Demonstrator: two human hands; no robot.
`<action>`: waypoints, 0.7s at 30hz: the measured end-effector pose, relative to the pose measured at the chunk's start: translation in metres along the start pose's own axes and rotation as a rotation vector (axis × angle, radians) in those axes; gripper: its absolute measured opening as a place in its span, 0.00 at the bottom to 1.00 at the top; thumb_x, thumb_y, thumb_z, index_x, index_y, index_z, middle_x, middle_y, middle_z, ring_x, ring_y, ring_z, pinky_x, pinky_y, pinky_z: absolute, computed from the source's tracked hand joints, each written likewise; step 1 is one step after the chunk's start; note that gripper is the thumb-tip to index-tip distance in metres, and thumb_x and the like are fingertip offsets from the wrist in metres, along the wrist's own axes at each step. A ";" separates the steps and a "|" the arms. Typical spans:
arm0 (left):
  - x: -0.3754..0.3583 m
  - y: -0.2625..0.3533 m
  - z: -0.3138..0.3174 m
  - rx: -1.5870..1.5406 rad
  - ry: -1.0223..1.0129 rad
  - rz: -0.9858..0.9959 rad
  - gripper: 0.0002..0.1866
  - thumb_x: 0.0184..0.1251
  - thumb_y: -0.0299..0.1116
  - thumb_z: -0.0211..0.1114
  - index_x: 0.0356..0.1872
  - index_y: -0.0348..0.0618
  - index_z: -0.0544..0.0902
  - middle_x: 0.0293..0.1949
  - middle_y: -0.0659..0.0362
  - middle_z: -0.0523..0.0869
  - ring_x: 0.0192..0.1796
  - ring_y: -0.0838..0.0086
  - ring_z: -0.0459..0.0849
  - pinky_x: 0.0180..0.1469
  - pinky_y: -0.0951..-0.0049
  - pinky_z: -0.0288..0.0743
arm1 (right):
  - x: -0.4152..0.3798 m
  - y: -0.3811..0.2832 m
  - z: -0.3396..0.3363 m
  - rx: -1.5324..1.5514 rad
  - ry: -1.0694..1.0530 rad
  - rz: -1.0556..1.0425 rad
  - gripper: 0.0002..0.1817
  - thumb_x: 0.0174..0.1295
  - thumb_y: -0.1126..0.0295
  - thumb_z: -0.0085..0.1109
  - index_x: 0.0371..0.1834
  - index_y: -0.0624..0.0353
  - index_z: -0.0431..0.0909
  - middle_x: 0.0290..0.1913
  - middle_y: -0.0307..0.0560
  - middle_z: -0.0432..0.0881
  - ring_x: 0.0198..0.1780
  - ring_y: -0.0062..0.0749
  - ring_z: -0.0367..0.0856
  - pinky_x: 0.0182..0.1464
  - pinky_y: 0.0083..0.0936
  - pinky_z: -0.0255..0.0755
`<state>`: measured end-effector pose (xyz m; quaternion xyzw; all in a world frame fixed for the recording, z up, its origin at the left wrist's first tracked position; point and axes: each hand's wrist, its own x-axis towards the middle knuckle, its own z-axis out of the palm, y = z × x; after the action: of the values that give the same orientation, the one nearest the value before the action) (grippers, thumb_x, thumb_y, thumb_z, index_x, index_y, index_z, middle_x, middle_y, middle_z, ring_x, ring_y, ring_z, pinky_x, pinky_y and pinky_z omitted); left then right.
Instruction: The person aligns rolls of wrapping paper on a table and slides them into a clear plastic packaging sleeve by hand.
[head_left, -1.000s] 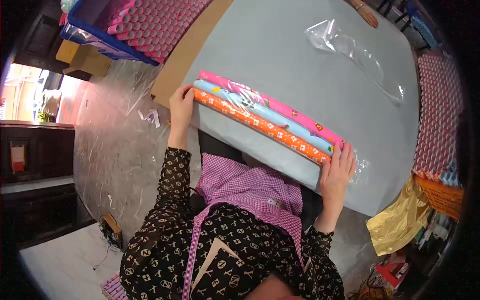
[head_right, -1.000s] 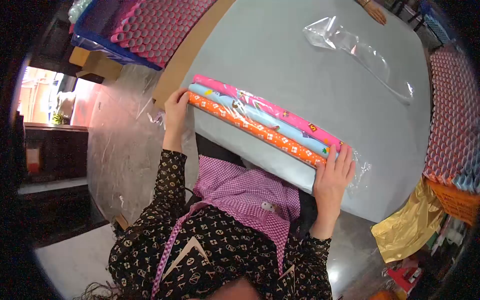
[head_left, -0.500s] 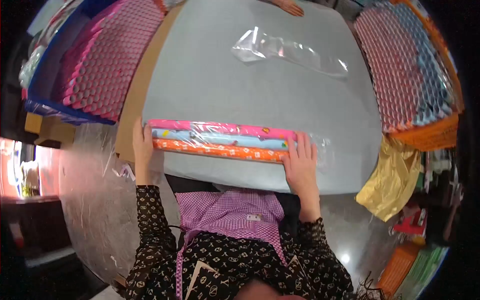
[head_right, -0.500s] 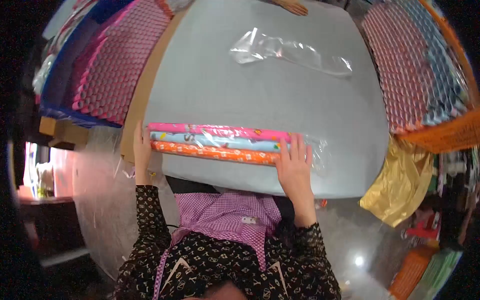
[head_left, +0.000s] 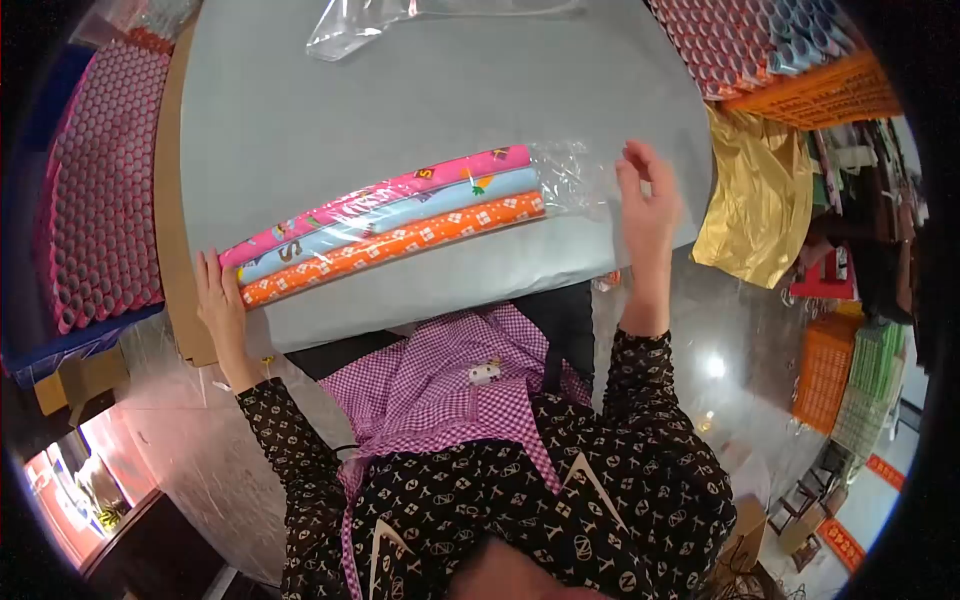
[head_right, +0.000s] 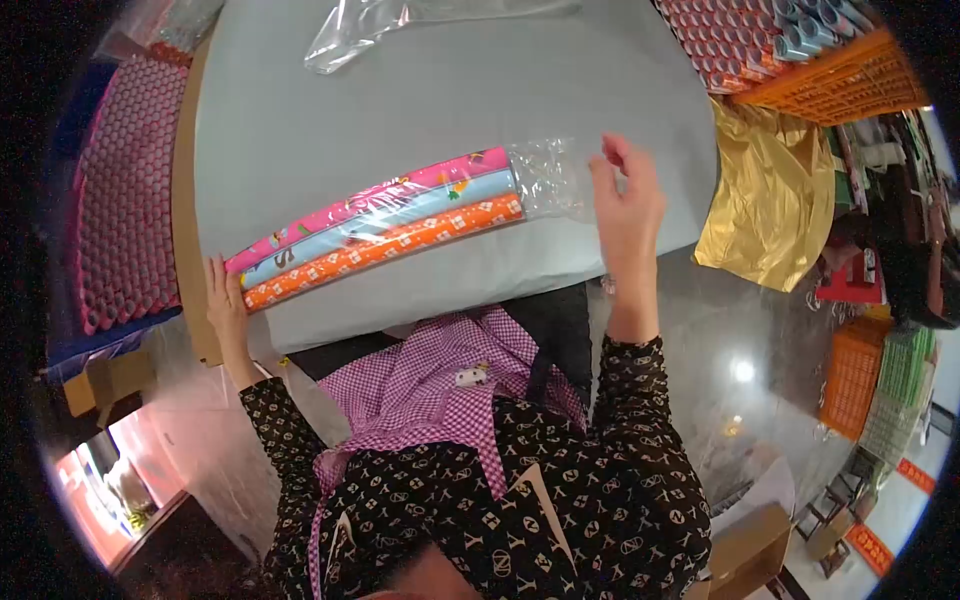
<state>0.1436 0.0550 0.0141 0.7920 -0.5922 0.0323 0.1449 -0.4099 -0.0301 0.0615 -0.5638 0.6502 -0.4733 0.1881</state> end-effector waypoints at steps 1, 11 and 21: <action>0.000 -0.002 0.001 -0.001 -0.002 0.003 0.25 0.80 0.46 0.47 0.71 0.47 0.71 0.74 0.47 0.66 0.72 0.52 0.68 0.69 0.57 0.66 | 0.003 0.009 -0.003 -0.002 0.002 0.002 0.17 0.67 0.72 0.59 0.59 0.64 0.78 0.49 0.46 0.85 0.50 0.31 0.82 0.54 0.27 0.75; -0.010 0.033 -0.019 0.169 0.122 -0.041 0.26 0.76 0.45 0.53 0.69 0.42 0.71 0.73 0.47 0.67 0.74 0.50 0.65 0.72 0.52 0.58 | 0.001 0.007 0.000 0.085 -0.475 0.275 0.16 0.60 0.69 0.65 0.48 0.67 0.82 0.35 0.45 0.85 0.37 0.22 0.82 0.41 0.22 0.76; -0.016 0.086 -0.020 -0.042 0.188 0.108 0.24 0.73 0.37 0.58 0.66 0.36 0.73 0.73 0.46 0.68 0.74 0.46 0.64 0.74 0.49 0.54 | -0.003 0.022 0.018 0.194 -0.290 -0.023 0.08 0.58 0.76 0.64 0.40 0.63 0.85 0.41 0.44 0.87 0.46 0.28 0.83 0.49 0.26 0.75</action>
<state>0.0594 0.0530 0.0465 0.7490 -0.6185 0.1021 0.2144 -0.4074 -0.0369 0.0333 -0.6130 0.5608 -0.4495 0.3281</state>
